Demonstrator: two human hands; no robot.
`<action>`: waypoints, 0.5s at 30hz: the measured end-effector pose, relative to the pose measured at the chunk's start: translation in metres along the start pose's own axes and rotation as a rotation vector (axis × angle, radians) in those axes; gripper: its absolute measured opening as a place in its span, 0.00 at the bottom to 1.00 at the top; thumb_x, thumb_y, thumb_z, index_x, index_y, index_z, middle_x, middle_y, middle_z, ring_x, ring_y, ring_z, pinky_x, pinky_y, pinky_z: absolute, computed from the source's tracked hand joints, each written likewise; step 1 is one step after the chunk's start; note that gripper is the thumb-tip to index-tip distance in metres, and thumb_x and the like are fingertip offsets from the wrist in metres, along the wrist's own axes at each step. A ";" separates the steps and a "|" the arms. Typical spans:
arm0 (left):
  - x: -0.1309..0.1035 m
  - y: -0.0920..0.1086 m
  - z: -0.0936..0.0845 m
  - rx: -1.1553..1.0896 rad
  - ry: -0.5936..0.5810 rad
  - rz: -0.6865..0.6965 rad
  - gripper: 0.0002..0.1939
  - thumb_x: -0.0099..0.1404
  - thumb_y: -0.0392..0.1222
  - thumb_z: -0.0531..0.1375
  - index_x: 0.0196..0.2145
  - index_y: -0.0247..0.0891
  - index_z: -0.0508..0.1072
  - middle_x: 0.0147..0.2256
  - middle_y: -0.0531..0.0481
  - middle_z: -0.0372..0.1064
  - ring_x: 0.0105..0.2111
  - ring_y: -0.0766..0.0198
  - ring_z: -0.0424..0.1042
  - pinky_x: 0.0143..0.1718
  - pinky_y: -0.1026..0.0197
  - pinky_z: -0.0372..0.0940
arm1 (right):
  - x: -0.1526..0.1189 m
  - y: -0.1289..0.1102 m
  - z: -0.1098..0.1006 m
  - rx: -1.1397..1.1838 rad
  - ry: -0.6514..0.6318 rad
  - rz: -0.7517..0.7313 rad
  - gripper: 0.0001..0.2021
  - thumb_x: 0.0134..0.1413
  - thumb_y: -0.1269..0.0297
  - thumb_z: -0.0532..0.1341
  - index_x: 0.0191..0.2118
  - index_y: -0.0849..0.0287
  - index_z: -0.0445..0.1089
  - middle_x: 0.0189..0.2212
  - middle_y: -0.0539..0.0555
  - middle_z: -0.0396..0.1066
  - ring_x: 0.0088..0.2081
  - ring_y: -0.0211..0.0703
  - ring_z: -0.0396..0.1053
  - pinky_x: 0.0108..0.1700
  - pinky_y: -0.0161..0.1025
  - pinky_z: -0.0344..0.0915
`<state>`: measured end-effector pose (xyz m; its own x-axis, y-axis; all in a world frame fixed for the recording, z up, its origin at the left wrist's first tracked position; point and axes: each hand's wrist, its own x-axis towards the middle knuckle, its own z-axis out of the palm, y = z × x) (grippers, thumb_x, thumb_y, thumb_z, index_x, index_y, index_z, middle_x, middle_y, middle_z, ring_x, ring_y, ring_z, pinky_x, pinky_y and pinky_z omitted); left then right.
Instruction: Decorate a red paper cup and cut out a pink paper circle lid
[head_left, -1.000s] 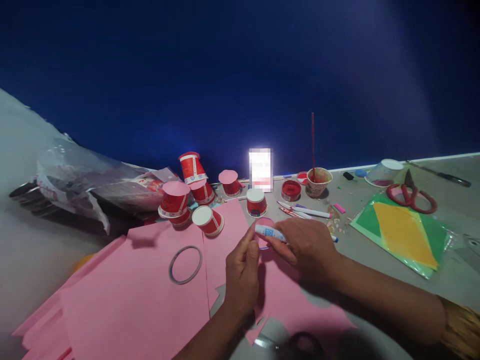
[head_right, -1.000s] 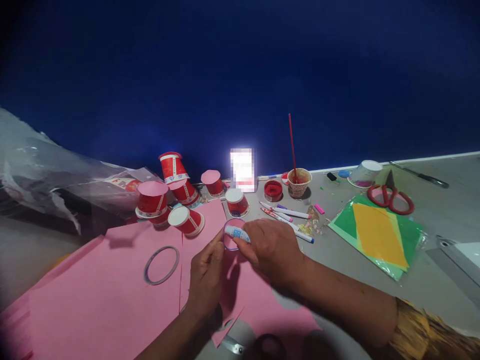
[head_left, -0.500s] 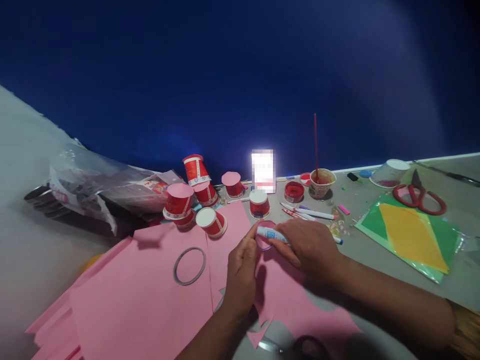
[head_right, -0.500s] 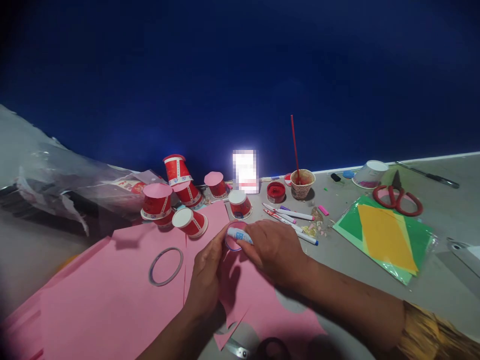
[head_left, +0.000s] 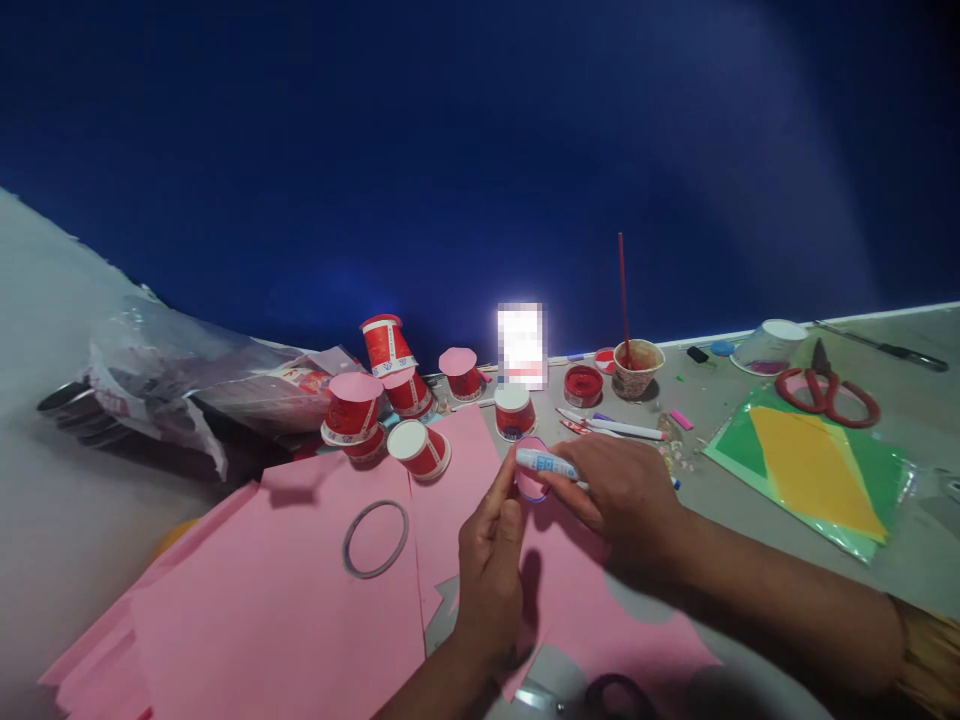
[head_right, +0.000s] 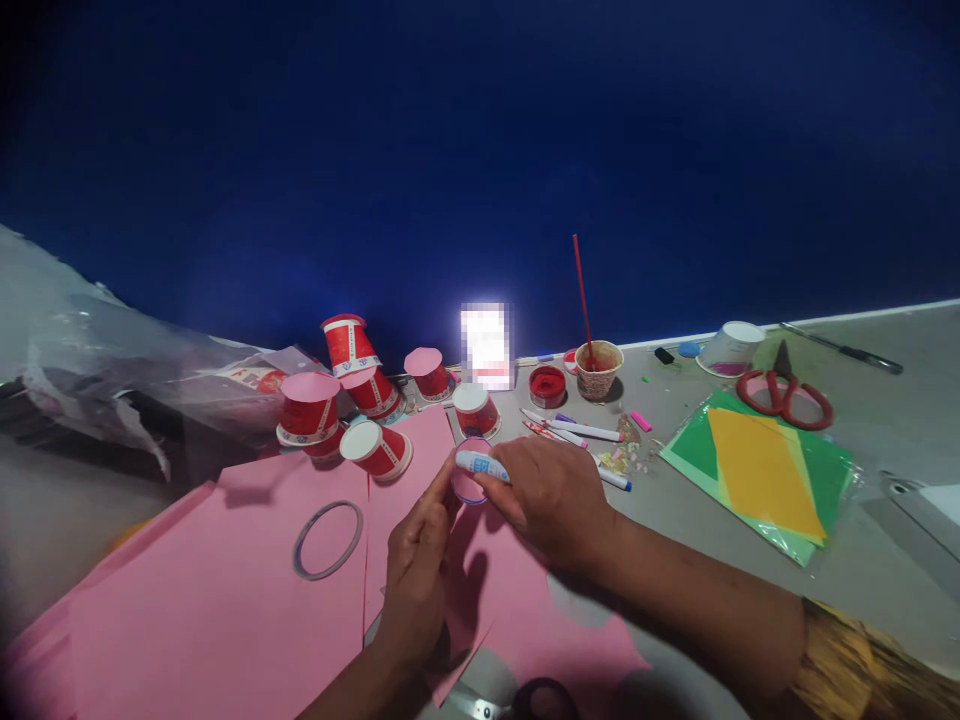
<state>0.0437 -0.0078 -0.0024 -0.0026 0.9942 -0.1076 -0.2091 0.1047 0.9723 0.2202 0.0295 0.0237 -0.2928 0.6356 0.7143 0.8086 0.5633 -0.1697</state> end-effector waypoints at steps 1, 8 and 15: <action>0.001 0.002 0.001 -0.027 -0.005 -0.008 0.31 0.73 0.62 0.62 0.68 0.50 0.73 0.65 0.41 0.73 0.63 0.44 0.74 0.60 0.46 0.70 | 0.000 0.000 -0.001 0.003 -0.006 0.003 0.19 0.78 0.54 0.56 0.38 0.59 0.78 0.27 0.52 0.78 0.30 0.45 0.73 0.36 0.42 0.57; 0.018 0.015 -0.005 -0.183 -0.033 -0.048 0.32 0.73 0.67 0.60 0.62 0.42 0.79 0.67 0.39 0.71 0.70 0.46 0.67 0.70 0.47 0.61 | 0.000 0.000 -0.004 0.054 -0.153 -0.069 0.14 0.78 0.61 0.57 0.42 0.60 0.76 0.32 0.55 0.77 0.34 0.47 0.68 0.38 0.43 0.56; 0.005 0.013 0.007 -0.301 -0.112 -0.085 0.29 0.77 0.64 0.56 0.64 0.44 0.77 0.66 0.43 0.72 0.70 0.47 0.65 0.70 0.48 0.62 | 0.000 -0.001 -0.005 0.029 -0.157 -0.066 0.13 0.77 0.60 0.57 0.43 0.61 0.77 0.32 0.56 0.76 0.34 0.48 0.68 0.38 0.44 0.57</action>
<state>0.0480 -0.0014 0.0111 0.1311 0.9806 -0.1458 -0.4838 0.1916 0.8539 0.2224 0.0263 0.0274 -0.4229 0.6700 0.6101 0.7705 0.6202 -0.1470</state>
